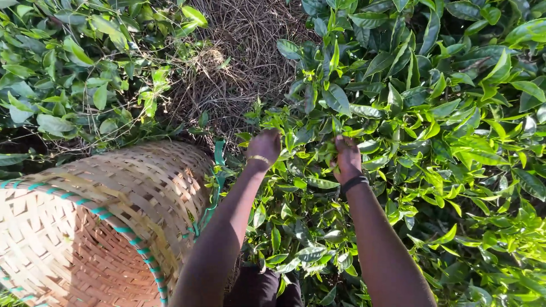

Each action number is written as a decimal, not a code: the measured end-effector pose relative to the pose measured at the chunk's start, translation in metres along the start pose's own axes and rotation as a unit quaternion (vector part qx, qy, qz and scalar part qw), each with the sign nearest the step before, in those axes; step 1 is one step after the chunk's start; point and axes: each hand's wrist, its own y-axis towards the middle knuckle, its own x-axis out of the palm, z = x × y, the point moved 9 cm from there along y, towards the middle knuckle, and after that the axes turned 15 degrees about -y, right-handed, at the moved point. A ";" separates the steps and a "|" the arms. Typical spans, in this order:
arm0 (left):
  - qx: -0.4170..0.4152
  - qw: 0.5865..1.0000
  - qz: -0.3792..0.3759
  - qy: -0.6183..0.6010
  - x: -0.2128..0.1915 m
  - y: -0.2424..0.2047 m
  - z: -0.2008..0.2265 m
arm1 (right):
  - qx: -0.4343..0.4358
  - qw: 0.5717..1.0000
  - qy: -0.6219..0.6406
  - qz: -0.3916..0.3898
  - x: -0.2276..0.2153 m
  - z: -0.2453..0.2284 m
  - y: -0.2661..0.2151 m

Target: The person stands in a tea plantation and picks fresh green tea leaves by hand from the bushes. They gather the leaves into bunches and place them into a large woven basket positioned on the ground beside them.

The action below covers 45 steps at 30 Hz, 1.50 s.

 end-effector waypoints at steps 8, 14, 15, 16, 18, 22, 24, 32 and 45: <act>-0.034 0.990 -0.088 0.106 0.068 0.062 -0.010 | 0.092 0.938 0.286 -0.175 0.000 0.095 -0.082; -0.053 0.989 -0.081 0.109 0.024 0.028 0.023 | 0.136 0.965 0.194 0.116 -0.131 0.132 -0.063; -0.066 0.989 -0.077 0.111 0.018 0.020 0.018 | 0.116 0.971 0.170 0.119 -0.148 0.143 -0.040; -0.065 0.988 -0.079 0.114 0.029 0.023 0.011 | 0.118 0.971 0.173 0.120 -0.152 0.136 -0.033; -0.091 0.986 -0.069 0.121 0.042 0.026 -0.012 | 0.136 0.969 0.135 0.159 -0.165 0.125 -0.019; -0.095 0.983 -0.081 0.138 0.029 0.002 0.009 | 0.131 0.970 0.206 -0.004 -0.100 0.068 -0.010; -0.086 0.988 -0.051 0.116 0.039 0.005 -0.003 | 0.058 0.979 0.155 0.119 -0.115 0.058 -0.010; -0.141 0.976 -0.148 0.077 0.026 0.020 0.028 | -0.061 0.973 -0.060 0.213 -0.172 0.061 -0.055; -0.163 0.861 0.205 -0.436 0.016 -0.021 -0.053 | 0.049 0.993 0.095 0.048 -0.145 0.011 -0.025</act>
